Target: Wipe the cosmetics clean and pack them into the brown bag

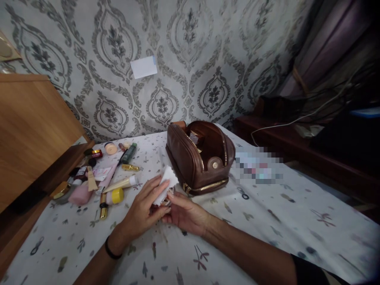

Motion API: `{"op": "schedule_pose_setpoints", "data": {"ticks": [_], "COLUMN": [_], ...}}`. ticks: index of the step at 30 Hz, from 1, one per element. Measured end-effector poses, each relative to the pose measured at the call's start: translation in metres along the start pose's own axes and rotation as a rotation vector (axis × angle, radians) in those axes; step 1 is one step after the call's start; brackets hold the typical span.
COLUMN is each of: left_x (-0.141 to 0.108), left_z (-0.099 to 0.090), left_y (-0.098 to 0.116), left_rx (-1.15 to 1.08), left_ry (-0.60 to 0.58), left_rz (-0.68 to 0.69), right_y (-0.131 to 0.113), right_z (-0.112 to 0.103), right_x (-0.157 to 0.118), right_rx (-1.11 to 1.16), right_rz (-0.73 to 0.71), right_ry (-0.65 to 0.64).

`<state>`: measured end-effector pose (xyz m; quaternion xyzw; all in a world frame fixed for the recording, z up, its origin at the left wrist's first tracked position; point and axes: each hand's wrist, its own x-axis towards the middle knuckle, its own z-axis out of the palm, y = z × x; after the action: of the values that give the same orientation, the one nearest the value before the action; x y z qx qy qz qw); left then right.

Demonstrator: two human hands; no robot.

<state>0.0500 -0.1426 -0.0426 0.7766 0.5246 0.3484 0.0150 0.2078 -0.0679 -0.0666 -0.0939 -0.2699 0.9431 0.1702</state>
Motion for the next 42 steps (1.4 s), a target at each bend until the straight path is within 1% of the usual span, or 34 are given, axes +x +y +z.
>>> {"op": "schedule_pose_setpoints", "data": {"ticks": [6,10,12,14,17,19,21,26,30,34,38,42], "left_x": [0.0,0.002,0.002,0.002,0.002,0.002,0.002,0.004,0.006,0.008,0.007,0.007], "left_z": [0.004,0.002,0.0,-0.003,-0.007,-0.009,-0.009,-0.009,-0.013,-0.019,-0.025,-0.032], "left_y": [-0.005,-0.003,-0.001,0.002,0.005,0.004,0.002,-0.003,-0.004,-0.002,-0.001,-0.003], "left_rx": [0.009,0.005,-0.008,-0.017,-0.021,-0.032,-0.061,-0.172,-0.235,-0.329,-0.404,-0.561], "left_ry": [0.162,0.2,0.192,0.158,0.057,-0.012,-0.048,-0.063,-0.05,-0.031,-0.057,-0.033], "left_rz": [0.041,0.047,0.059,0.074,0.069,0.026,-0.046,-0.196,-0.274,-0.313,-0.329,-0.423], "right_y": [-0.004,-0.006,-0.005,-0.004,-0.002,-0.002,-0.002,0.0,-0.001,-0.005,-0.01,-0.023], "right_z": [0.002,0.004,0.004,0.004,0.004,0.004,0.005,0.005,0.006,0.008,0.011,0.022], "right_x": [0.001,-0.001,-0.001,-0.001,0.0,0.0,0.001,0.001,0.001,0.004,0.005,0.003], "right_rx": [0.088,0.051,-0.001,-0.059,-0.126,-0.15,-0.153,-0.121,-0.128,-0.096,-0.119,-0.102], "right_rz": [0.006,-0.035,-0.079,-0.122,-0.148,-0.15,-0.168,-0.225,-0.24,-0.214,-0.188,-0.152], "right_ry": [0.001,0.004,0.014,0.025,0.015,0.0,0.005,0.081,0.099,0.131,0.168,0.171]}}
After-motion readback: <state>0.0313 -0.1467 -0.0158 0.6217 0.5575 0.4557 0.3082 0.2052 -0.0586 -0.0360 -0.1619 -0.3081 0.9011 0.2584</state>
